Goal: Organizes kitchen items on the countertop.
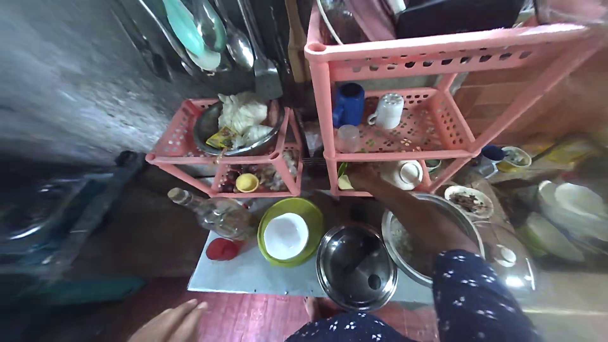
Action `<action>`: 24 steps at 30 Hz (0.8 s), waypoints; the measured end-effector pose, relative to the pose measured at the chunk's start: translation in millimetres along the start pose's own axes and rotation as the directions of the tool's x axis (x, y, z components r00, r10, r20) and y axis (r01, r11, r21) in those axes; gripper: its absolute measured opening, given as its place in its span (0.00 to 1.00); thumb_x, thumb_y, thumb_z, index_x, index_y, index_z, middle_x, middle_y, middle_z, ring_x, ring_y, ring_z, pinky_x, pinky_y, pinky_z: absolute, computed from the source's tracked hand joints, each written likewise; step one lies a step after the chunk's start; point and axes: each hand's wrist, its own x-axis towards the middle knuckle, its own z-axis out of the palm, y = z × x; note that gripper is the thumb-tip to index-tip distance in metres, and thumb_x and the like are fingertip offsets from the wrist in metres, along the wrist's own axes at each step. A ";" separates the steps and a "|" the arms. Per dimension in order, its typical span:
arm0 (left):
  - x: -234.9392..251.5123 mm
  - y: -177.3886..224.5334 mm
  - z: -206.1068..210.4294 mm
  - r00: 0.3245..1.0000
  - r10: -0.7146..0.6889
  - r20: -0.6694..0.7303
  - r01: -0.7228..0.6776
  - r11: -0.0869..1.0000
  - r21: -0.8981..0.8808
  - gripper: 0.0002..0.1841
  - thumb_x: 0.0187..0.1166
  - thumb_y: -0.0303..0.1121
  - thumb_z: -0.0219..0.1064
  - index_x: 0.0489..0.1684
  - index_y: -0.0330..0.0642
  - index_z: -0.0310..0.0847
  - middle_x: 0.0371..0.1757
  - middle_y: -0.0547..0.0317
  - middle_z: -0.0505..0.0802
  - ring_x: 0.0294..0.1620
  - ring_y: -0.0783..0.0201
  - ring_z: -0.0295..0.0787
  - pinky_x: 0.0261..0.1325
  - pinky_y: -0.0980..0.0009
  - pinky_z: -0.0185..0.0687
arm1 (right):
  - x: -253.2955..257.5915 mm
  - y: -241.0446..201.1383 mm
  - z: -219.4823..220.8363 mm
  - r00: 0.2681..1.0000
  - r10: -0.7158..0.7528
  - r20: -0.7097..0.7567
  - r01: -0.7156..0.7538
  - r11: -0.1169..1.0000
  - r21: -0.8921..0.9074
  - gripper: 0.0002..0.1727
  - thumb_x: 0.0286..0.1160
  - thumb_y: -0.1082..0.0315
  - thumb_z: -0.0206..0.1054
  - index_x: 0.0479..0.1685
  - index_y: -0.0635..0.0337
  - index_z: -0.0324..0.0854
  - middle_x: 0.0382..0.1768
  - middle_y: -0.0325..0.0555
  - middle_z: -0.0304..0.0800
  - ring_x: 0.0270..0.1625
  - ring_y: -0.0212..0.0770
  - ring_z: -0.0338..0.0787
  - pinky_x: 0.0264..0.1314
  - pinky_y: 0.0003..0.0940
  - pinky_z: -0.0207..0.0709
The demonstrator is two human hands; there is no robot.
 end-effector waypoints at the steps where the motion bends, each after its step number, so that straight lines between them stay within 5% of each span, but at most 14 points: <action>1: 6.1 5.3 1.3 1.000 0.020 0.004 -0.020 1.000 -0.016 0.11 0.84 0.30 0.64 0.56 0.41 0.90 0.55 0.45 0.94 0.61 0.50 0.91 0.69 0.58 0.82 | 12.6 -2.9 6.8 0.997 0.048 -0.055 -0.043 0.995 0.085 0.24 0.88 0.64 0.56 0.81 0.58 0.74 0.80 0.61 0.75 0.85 0.66 0.69 0.83 0.73 0.60; 4: 20.4 18.3 6.5 0.997 0.062 -0.041 -0.063 0.997 -0.043 0.11 0.84 0.34 0.65 0.55 0.44 0.90 0.55 0.47 0.94 0.60 0.53 0.91 0.70 0.58 0.82 | 44.3 -11.1 26.2 0.984 0.163 -0.072 -0.141 0.959 0.244 0.25 0.83 0.59 0.64 0.76 0.61 0.79 0.75 0.65 0.79 0.80 0.69 0.74 0.80 0.74 0.63; 7: 22.8 20.6 7.2 0.995 0.066 -0.069 -0.069 0.996 -0.047 0.10 0.85 0.35 0.64 0.54 0.45 0.90 0.54 0.49 0.94 0.60 0.55 0.91 0.69 0.61 0.83 | 53.6 -19.8 17.4 0.980 0.195 -0.028 -0.183 0.952 0.247 0.27 0.88 0.54 0.57 0.76 0.63 0.78 0.75 0.67 0.80 0.80 0.69 0.75 0.80 0.73 0.63; 12: 21.2 13.9 14.2 0.993 0.064 -0.101 -0.071 0.995 -0.065 0.11 0.85 0.37 0.63 0.53 0.47 0.91 0.53 0.52 0.95 0.58 0.58 0.92 0.67 0.63 0.84 | 37.6 -6.5 -0.1 0.984 0.091 -0.152 -0.070 0.988 0.136 0.26 0.91 0.55 0.53 0.77 0.62 0.77 0.76 0.66 0.79 0.81 0.66 0.75 0.81 0.71 0.64; 17: 59.2 7.1 45.1 0.956 0.193 -0.219 -0.238 0.950 -0.201 0.11 0.86 0.38 0.63 0.55 0.50 0.89 0.56 0.57 0.94 0.59 0.62 0.92 0.66 0.65 0.87 | -19.1 -17.0 -11.4 0.914 0.044 -0.404 -0.016 0.997 0.073 0.23 0.91 0.59 0.52 0.71 0.65 0.82 0.67 0.69 0.86 0.71 0.69 0.85 0.74 0.67 0.75; 20: 97.7 4.5 71.8 0.936 0.283 -0.208 -0.339 0.881 -0.329 0.12 0.86 0.39 0.63 0.58 0.50 0.90 0.59 0.56 0.94 0.59 0.62 0.91 0.64 0.65 0.87 | -73.4 -45.3 -23.8 0.917 -0.032 -0.397 0.056 0.997 0.048 0.23 0.90 0.63 0.53 0.75 0.63 0.79 0.71 0.67 0.83 0.67 0.69 0.87 0.66 0.68 0.80; 22: 128.5 4.4 87.5 0.925 0.335 -0.178 -0.379 0.824 -0.421 0.15 0.86 0.41 0.64 0.63 0.48 0.87 0.65 0.53 0.91 0.62 0.61 0.91 0.64 0.65 0.87 | -107.6 -74.6 -36.4 0.899 -0.083 -0.429 0.146 0.983 0.114 0.20 0.89 0.63 0.56 0.68 0.66 0.82 0.65 0.65 0.87 0.62 0.65 0.91 0.61 0.65 0.84; 24: 156.9 7.9 95.8 0.922 0.364 -0.133 -0.379 0.778 -0.501 0.20 0.86 0.42 0.65 0.72 0.45 0.82 0.73 0.49 0.87 0.67 0.60 0.90 0.65 0.64 0.88 | -134.0 -103.3 -49.7 0.894 -0.151 -0.421 0.271 0.931 0.243 0.17 0.87 0.64 0.57 0.62 0.66 0.83 0.60 0.59 0.88 0.62 0.53 0.90 0.67 0.53 0.83</action>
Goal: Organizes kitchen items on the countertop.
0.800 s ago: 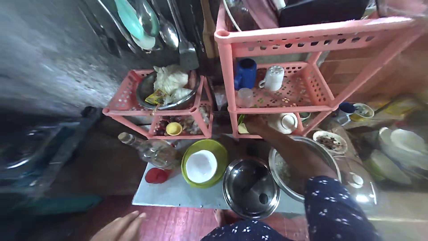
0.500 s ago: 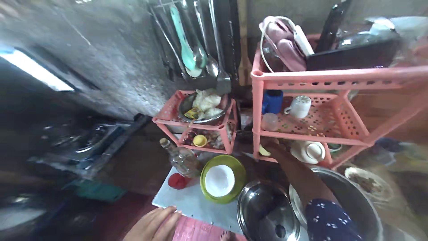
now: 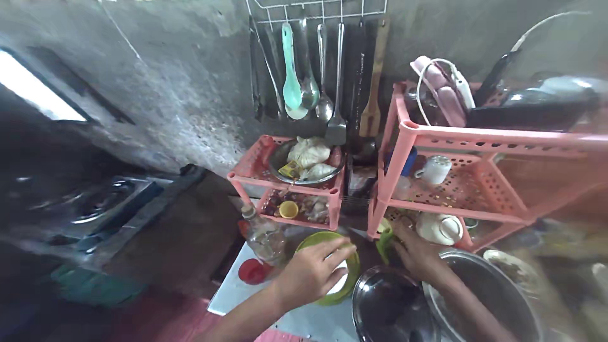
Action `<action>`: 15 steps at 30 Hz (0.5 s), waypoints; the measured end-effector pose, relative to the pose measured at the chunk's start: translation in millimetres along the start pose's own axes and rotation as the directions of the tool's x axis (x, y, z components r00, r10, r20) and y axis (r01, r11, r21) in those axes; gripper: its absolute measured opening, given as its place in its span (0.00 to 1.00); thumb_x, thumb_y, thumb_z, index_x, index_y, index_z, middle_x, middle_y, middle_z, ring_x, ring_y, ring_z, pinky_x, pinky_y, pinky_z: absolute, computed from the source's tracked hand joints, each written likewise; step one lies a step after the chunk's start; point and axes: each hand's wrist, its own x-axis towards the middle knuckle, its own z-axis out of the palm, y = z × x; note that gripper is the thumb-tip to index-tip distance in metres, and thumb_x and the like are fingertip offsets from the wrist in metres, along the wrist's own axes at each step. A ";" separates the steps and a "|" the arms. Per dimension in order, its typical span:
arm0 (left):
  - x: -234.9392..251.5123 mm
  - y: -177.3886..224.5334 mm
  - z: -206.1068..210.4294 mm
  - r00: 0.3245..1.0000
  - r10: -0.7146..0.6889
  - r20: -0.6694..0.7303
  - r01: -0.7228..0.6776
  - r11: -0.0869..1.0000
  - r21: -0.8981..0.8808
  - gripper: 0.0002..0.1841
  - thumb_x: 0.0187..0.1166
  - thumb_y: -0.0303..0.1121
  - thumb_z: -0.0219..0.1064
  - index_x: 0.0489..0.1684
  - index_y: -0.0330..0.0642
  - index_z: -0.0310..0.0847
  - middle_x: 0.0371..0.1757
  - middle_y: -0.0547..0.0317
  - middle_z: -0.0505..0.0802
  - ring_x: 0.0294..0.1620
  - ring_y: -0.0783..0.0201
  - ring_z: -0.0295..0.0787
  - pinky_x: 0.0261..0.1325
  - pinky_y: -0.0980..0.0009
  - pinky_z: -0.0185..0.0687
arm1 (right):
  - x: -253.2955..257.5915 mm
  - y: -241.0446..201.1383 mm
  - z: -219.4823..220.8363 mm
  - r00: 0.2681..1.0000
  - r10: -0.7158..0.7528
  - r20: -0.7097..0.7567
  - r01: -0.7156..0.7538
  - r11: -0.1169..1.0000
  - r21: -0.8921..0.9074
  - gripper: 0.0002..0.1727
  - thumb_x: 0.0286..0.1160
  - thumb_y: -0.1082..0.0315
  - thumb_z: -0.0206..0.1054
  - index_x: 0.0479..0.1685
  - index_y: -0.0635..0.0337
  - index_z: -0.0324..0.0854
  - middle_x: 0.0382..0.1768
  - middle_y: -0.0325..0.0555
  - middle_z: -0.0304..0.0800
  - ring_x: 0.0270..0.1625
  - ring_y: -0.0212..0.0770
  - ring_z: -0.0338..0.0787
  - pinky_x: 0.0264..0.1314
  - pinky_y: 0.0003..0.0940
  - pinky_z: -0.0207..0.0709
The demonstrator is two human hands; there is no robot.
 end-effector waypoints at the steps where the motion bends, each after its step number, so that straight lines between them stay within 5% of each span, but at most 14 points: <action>1: 11.3 -3.6 1.8 1.000 -0.001 0.012 0.001 0.999 -0.035 0.23 0.85 0.44 0.65 0.75 0.43 0.79 0.73 0.48 0.87 0.64 0.60 0.91 0.62 0.64 0.89 | -4.9 -14.0 0.7 0.996 -0.078 -0.048 0.082 0.994 0.076 0.16 0.85 0.66 0.58 0.61 0.66 0.85 0.58 0.56 0.90 0.61 0.46 0.91 0.68 0.45 0.84; 4: 37.6 -11.3 -1.7 0.999 0.041 -0.005 -0.041 0.995 -0.095 0.28 0.82 0.50 0.68 0.74 0.40 0.78 0.64 0.47 0.91 0.49 0.59 0.94 0.49 0.64 0.91 | -5.0 -51.9 9.9 0.944 -0.227 -0.241 0.273 0.946 0.177 0.13 0.86 0.66 0.60 0.55 0.64 0.86 0.53 0.49 0.92 0.57 0.33 0.91 0.64 0.29 0.86; 6: 48.6 -16.3 -11.8 0.995 0.102 -0.016 -0.103 0.987 -0.125 0.24 0.81 0.43 0.70 0.71 0.39 0.80 0.61 0.48 0.92 0.52 0.57 0.94 0.54 0.63 0.91 | 0.0 -75.0 13.2 0.909 -0.239 -0.342 0.321 0.924 0.206 0.12 0.87 0.67 0.60 0.54 0.66 0.85 0.51 0.48 0.91 0.55 0.31 0.90 0.63 0.27 0.86; 8: 57.1 -23.2 -26.7 0.986 0.165 -0.021 -0.166 0.975 -0.145 0.21 0.82 0.37 0.69 0.69 0.37 0.81 0.57 0.49 0.94 0.56 0.57 0.94 0.60 0.62 0.90 | 7.7 -94.0 12.7 0.883 -0.229 -0.411 0.342 0.912 0.226 0.12 0.87 0.68 0.60 0.54 0.67 0.84 0.50 0.46 0.91 0.53 0.30 0.90 0.60 0.27 0.87; 11: 73.3 -37.4 -63.8 0.980 0.197 -0.021 -0.198 0.965 -0.175 0.17 0.82 0.34 0.68 0.65 0.38 0.84 0.50 0.52 0.95 0.49 0.59 0.94 0.55 0.61 0.91 | 19.6 -119.7 7.7 0.861 -0.182 -0.475 0.343 0.897 0.278 0.15 0.87 0.67 0.62 0.63 0.68 0.80 0.54 0.44 0.93 0.54 0.30 0.93 0.60 0.27 0.90; 15: 117.8 -76.2 -132.7 0.999 0.046 -0.025 -0.051 0.948 -0.315 0.21 0.83 0.35 0.68 0.72 0.38 0.79 0.52 0.52 0.93 0.45 0.64 0.92 0.51 0.64 0.91 | 23.1 -132.4 0.8 0.832 -0.178 -0.525 0.376 0.877 0.299 0.18 0.91 0.62 0.59 0.67 0.65 0.78 0.56 0.48 0.94 0.52 0.40 0.96 0.57 0.37 0.94</action>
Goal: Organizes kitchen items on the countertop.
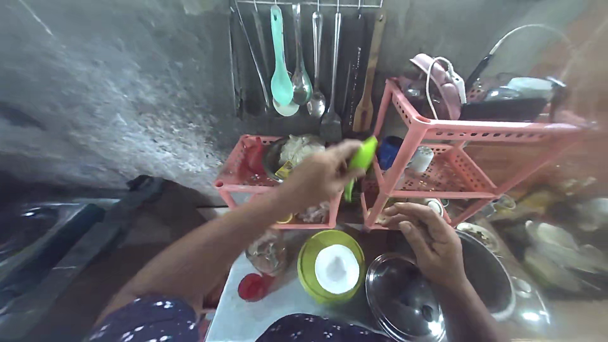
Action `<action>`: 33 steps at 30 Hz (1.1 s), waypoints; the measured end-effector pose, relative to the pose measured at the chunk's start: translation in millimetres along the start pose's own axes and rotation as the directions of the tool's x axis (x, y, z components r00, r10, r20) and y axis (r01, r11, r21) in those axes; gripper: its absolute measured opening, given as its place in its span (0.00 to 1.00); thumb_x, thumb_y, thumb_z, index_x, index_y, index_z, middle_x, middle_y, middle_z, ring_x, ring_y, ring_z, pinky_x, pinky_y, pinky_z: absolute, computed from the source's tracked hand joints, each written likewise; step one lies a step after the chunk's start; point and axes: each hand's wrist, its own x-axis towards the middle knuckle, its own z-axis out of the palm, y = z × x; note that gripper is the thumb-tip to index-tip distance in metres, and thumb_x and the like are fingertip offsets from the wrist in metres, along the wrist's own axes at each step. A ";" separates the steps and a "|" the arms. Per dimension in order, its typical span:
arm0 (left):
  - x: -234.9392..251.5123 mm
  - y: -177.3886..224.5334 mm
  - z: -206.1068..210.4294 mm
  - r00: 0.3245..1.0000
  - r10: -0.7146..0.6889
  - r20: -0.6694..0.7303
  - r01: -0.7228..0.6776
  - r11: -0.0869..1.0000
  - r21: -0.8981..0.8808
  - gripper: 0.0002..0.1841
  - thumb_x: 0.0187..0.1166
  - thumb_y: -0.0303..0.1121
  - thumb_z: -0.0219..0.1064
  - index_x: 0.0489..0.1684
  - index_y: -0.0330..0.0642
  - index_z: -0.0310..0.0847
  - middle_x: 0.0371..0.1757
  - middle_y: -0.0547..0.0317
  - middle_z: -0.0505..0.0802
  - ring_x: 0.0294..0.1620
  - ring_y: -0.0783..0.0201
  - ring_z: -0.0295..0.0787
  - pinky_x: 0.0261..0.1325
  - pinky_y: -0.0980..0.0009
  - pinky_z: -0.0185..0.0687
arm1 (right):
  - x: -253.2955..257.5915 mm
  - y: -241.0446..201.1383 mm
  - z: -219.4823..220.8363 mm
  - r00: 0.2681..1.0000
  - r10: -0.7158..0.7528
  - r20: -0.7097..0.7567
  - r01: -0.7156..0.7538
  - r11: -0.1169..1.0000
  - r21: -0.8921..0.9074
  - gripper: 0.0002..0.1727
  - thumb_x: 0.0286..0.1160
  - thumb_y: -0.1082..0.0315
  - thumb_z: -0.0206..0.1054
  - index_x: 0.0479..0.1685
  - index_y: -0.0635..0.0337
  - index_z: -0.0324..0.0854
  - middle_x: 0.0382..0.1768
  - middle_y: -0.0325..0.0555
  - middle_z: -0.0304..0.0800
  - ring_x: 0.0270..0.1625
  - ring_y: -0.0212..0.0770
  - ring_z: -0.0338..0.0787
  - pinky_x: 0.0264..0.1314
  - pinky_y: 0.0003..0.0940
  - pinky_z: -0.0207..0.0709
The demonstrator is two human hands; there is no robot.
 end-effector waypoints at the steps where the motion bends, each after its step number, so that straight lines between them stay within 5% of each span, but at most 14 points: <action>1: 14.1 -8.4 -20.4 0.999 -0.039 -0.025 0.038 0.998 -0.050 0.21 0.84 0.35 0.66 0.73 0.39 0.76 0.55 0.53 0.92 0.47 0.67 0.92 0.52 0.66 0.91 | -1.4 -2.0 -0.4 1.000 -0.005 -0.010 0.005 1.000 -0.009 0.17 0.91 0.61 0.58 0.66 0.64 0.78 0.56 0.48 0.94 0.51 0.40 0.96 0.56 0.37 0.94; 5: 62.5 -51.0 -81.3 0.985 -0.162 -0.053 0.136 0.936 -0.324 0.22 0.88 0.32 0.60 0.78 0.38 0.68 0.60 0.55 0.90 0.56 0.65 0.91 0.59 0.66 0.90 | -17.9 -6.1 -4.7 0.998 0.002 -0.070 -0.009 0.994 -0.104 0.15 0.90 0.61 0.59 0.65 0.58 0.81 0.57 0.45 0.92 0.51 0.38 0.95 0.56 0.35 0.93; 8: 88.1 -87.0 -98.2 0.963 -0.257 -0.077 0.210 0.900 -0.381 0.28 0.86 0.30 0.63 0.85 0.43 0.60 0.61 0.50 0.90 0.55 0.59 0.93 0.53 0.61 0.93 | -37.5 -7.0 -17.6 0.989 0.040 -0.139 -0.063 0.984 -0.167 0.15 0.89 0.59 0.60 0.66 0.52 0.83 0.57 0.42 0.92 0.49 0.39 0.95 0.54 0.34 0.93; 12: 121.1 -129.2 -108.6 0.936 -0.320 -0.148 0.309 0.946 -0.093 0.32 0.82 0.37 0.70 0.85 0.48 0.63 0.57 0.43 0.92 0.49 0.52 0.96 0.50 0.52 0.94 | -68.1 -15.1 -39.5 0.962 0.134 -0.238 -0.184 0.962 -0.201 0.14 0.89 0.57 0.59 0.66 0.44 0.83 0.55 0.36 0.93 0.47 0.35 0.95 0.52 0.31 0.92; 17: 157.6 -164.4 -113.7 0.894 -0.338 -0.295 0.422 0.858 0.294 0.32 0.78 0.44 0.73 0.77 0.38 0.67 0.51 0.35 0.91 0.50 0.38 0.92 0.57 0.37 0.86 | -107.1 -28.3 -57.9 0.915 0.230 -0.331 -0.298 0.939 -0.170 0.15 0.89 0.66 0.57 0.64 0.41 0.85 0.57 0.31 0.92 0.47 0.32 0.94 0.52 0.31 0.92; 24: 175.3 -168.9 -113.8 0.818 -0.331 -0.470 0.518 0.780 0.352 0.35 0.79 0.44 0.70 0.81 0.36 0.62 0.57 0.29 0.90 0.59 0.30 0.89 0.62 0.34 0.81 | -153.5 -32.6 -72.6 0.864 0.254 -0.435 -0.355 0.920 -0.168 0.16 0.89 0.71 0.54 0.61 0.45 0.86 0.59 0.28 0.91 0.47 0.29 0.94 0.51 0.30 0.92; 33: 185.9 -173.7 -113.7 0.808 -0.377 -0.453 0.559 0.735 0.384 0.36 0.79 0.41 0.71 0.83 0.34 0.60 0.61 0.26 0.87 0.64 0.27 0.85 0.66 0.31 0.77 | -166.4 -23.2 -73.4 0.849 0.339 -0.405 -0.424 0.894 -0.142 0.14 0.89 0.70 0.55 0.59 0.51 0.86 0.59 0.32 0.90 0.46 0.30 0.94 0.51 0.30 0.92</action>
